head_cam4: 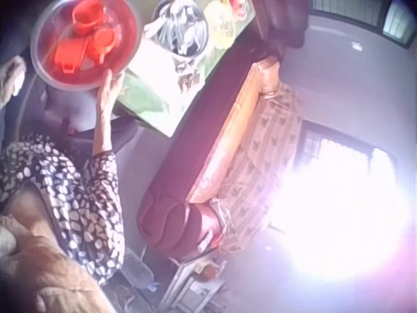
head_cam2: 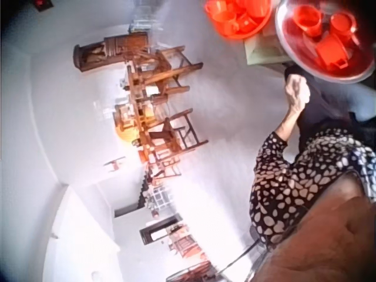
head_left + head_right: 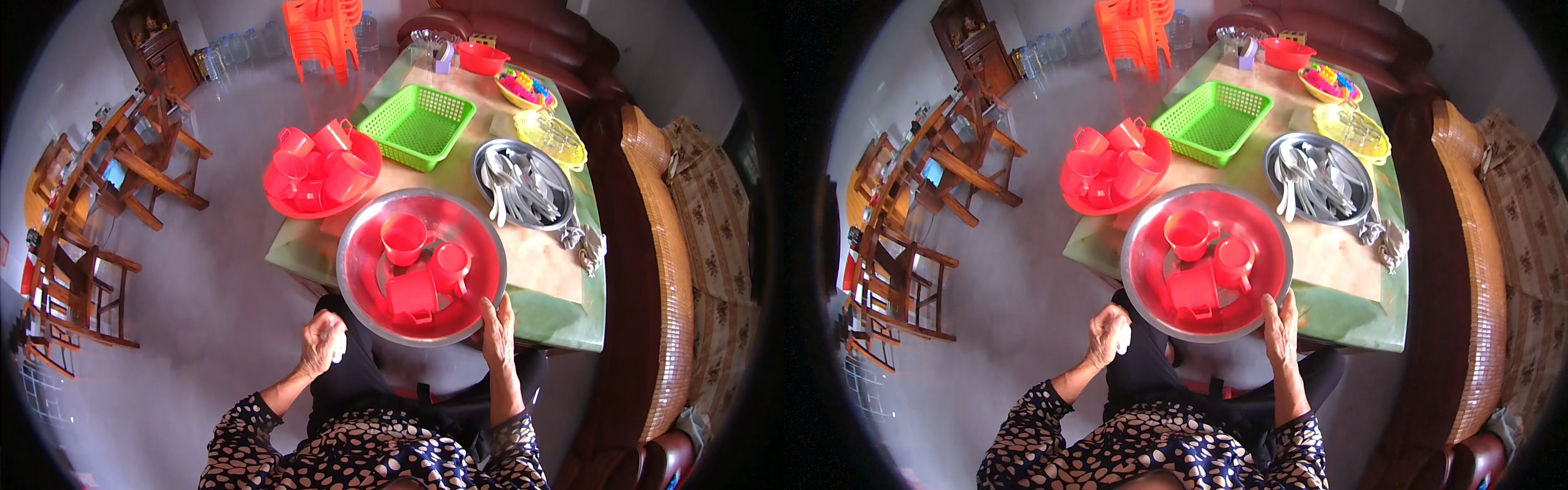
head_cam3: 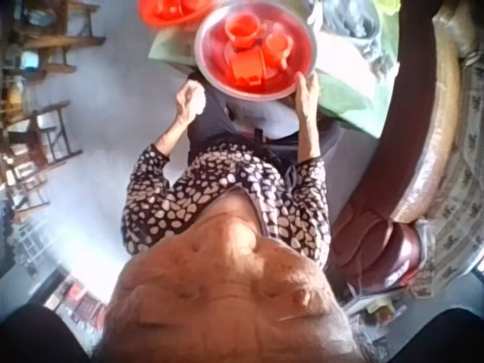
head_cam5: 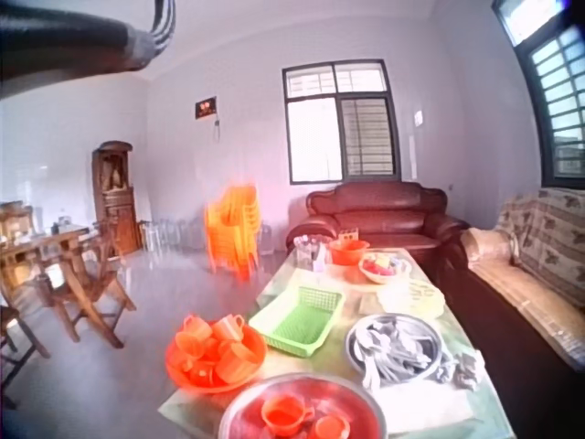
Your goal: The person sits at a table and wipes red plastic cups with a white cloth. They pick up cups from a metal bowl, wipe them inside and out, and place them into a green plastic basket. The person handles the cups one at a time throughout the episode.
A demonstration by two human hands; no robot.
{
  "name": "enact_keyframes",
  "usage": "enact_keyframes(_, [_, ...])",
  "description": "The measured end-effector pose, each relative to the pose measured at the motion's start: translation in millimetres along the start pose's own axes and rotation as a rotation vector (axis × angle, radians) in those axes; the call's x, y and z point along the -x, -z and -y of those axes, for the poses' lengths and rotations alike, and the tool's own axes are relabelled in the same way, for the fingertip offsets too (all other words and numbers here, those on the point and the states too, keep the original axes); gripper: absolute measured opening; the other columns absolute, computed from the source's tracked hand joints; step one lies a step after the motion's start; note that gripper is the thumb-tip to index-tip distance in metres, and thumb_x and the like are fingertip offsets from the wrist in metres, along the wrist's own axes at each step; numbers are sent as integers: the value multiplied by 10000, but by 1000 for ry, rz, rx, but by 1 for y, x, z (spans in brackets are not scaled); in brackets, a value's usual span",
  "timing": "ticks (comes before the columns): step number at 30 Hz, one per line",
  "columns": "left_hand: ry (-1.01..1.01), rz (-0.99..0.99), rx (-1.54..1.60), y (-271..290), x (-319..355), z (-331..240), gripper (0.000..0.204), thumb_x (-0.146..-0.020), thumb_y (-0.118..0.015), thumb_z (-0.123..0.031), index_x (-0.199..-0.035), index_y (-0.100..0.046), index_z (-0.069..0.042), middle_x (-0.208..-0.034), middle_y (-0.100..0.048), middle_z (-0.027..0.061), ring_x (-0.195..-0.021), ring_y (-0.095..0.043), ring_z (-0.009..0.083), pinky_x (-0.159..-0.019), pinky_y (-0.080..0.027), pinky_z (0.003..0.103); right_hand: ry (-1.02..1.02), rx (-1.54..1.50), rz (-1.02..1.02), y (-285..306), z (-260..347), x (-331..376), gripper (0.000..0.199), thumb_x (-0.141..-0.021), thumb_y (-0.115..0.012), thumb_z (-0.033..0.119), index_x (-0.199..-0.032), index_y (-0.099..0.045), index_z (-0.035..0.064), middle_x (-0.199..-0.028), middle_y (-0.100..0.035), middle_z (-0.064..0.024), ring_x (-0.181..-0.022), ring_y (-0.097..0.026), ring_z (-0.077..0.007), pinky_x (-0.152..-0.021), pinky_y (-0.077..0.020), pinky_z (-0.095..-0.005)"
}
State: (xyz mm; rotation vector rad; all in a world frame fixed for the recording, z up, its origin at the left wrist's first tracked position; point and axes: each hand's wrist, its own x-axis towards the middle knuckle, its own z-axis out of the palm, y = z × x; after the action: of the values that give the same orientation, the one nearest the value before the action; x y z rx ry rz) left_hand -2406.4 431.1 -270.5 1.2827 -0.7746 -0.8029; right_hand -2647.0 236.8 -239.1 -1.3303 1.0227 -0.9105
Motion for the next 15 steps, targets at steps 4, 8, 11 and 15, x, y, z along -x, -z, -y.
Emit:
enact_keyframes(4, [-150,-377,-231,19,-50,-15,205,-905,-601,-236,-839,-541,-51,-618,-528,-3,-470,-490,69,-416,-387,226,-39,91,-110,16,-4,0,346,-904,-521,272,-1162,-485,44,-703,-532,-21,-525,-465,-92,-452,-367,-232])
enact_keyframes(8, [78,-607,-74,56,-120,-48,286,-887,-601,-360,-860,-516,-89,-565,-462,-20,-416,-411,55,-341,-298,218,-30,38,1,30,9,4,372,-902,-524,241,-1196,-482,16,-923,-571,-83,-789,-511,-151,-696,-440,-292])
enact_keyframes(11, [385,-585,-52,67,-152,-53,361,-844,-627,-436,-823,-502,-98,-553,-461,-9,-381,-389,82,-305,-291,234,-63,156,5,28,28,7,277,-898,-514,167,-1116,-491,-3,-824,-584,-70,-692,-506,-106,-597,-428,-255])
enact_keyframes(15, [539,-517,85,78,-182,-44,382,-825,-635,-465,-817,-506,-105,-566,-477,12,-375,-397,114,-294,-303,261,66,208,-36,38,18,12,250,-883,-511,140,-1072,-532,-22,-895,-603,-80,-830,-528,-155,-772,-435,-312])
